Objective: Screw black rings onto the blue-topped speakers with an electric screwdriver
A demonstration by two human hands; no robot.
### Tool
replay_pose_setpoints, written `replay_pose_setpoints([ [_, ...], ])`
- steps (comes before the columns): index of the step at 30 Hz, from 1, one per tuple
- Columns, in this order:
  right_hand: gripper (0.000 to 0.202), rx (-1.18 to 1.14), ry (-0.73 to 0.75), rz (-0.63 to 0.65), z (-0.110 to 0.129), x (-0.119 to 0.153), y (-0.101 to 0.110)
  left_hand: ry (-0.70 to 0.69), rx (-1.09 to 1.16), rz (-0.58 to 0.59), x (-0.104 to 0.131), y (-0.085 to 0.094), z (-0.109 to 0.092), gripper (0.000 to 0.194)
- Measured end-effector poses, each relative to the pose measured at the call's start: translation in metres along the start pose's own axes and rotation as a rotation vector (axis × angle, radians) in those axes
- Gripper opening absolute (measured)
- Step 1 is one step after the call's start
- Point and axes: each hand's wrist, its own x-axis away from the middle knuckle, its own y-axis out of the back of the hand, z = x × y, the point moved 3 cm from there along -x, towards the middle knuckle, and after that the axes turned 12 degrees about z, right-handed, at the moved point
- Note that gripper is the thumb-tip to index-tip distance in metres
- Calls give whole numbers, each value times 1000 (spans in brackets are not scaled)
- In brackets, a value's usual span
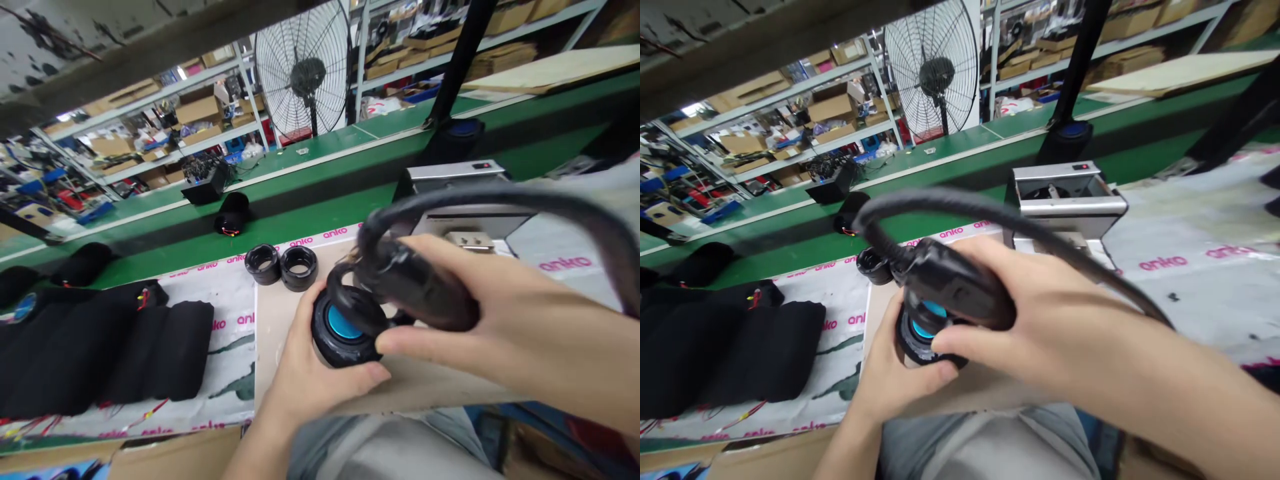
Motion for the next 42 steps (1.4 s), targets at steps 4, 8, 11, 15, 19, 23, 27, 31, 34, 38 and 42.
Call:
replay_pose_setpoints([
  [4, 59, 111, -11, 83, 14, -1, -23, 49, 18, 6, 0, -1, -1, 103],
  [8, 71, 32, -81, 124, 6, -7, -17, 58, 50, -7, 3, 0, 2, 104],
  [11, 83, -164, 21, 213, 0, -19, 3, 31, 59, -11, 2, 1, 3, 106],
  [15, 67, -368, 210, 570, 0, -37, 6, -28, 108, 36, -3, 0, 1, 101],
  [19, 71, -386, 281, 625, 0, -43, -1, -62, 145, 70, -6, 1, -1, 101],
  [23, 51, -330, 182, 592, -4, -37, -3, -9, 121, 30, -3, 2, 4, 116],
  [27, 76, -311, 92, 414, -5, -26, -7, -13, 108, 16, 0, 1, 4, 135],
  [31, 81, -267, -108, 273, -3, -11, -19, -1, 84, 11, 2, 0, 1, 138],
  [34, 89, -337, -149, 271, -2, -6, -20, 12, 91, 20, 2, 0, 1, 142],
  [38, 96, -456, 12, 426, -6, -15, -9, -38, 57, 30, 1, 3, 4, 144],
  [42, 79, -351, 91, 559, -11, -23, -9, -53, -6, 45, 2, 4, 9, 140],
])
